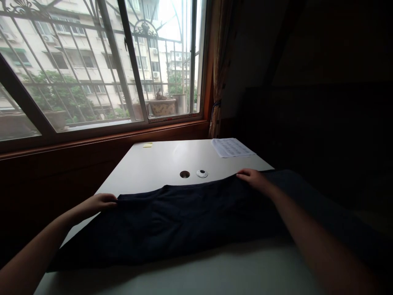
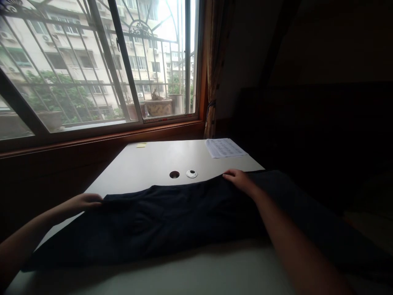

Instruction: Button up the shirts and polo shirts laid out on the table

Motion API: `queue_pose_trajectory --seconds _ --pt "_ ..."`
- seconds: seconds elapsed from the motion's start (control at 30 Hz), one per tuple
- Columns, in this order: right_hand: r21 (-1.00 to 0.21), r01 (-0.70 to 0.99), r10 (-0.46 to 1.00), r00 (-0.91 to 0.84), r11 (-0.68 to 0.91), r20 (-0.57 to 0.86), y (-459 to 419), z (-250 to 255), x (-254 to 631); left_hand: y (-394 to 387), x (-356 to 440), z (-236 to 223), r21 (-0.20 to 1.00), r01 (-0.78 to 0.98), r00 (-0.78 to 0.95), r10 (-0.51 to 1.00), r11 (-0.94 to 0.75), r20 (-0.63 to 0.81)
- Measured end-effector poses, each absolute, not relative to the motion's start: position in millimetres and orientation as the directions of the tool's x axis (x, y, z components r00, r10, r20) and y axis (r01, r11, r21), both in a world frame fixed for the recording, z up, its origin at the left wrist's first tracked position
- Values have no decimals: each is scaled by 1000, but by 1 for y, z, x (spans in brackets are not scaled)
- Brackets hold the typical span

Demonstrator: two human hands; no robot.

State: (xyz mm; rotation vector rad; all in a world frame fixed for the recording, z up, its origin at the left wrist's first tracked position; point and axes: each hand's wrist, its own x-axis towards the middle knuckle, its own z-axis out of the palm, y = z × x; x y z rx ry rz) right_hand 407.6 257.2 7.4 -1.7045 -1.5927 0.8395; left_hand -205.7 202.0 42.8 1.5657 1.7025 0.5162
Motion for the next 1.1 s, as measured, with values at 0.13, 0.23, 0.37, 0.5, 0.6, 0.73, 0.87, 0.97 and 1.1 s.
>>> queue_pose_trajectory --seconds 0.13,0.23,0.37,0.5,0.6,0.73,0.87,0.97,1.1 --pt "-812 575 994 32 -104 -105 279 -27 409 204 -205 27 727 648 71 933 225 -352" --pt "-833 540 990 18 -125 -138 282 -32 412 204 -213 30 751 618 46 943 232 -329" --pt "-870 478 992 35 -124 -123 283 -27 417 212 -225 36 791 571 -7 964 221 -264" --pt "-866 484 992 75 -127 -104 287 -29 419 223 -223 31 778 589 -24 967 218 -253" --pt "-820 556 991 72 -136 -116 291 -40 418 231 -217 20 698 676 -9 950 236 -313" --pt "-742 660 993 80 -116 -83 299 -55 417 239 -220 4 629 750 -1 951 205 -309" --pt "-673 730 992 107 -122 -64 304 -60 415 246 -224 1 593 798 35 975 106 -221" --pt "-630 767 992 113 -121 -52 304 -58 410 253 -204 5 511 857 113 991 -62 -69" --pt "-589 802 993 114 -106 -24 302 -54 405 267 -145 7 487 833 306 952 -263 -9"
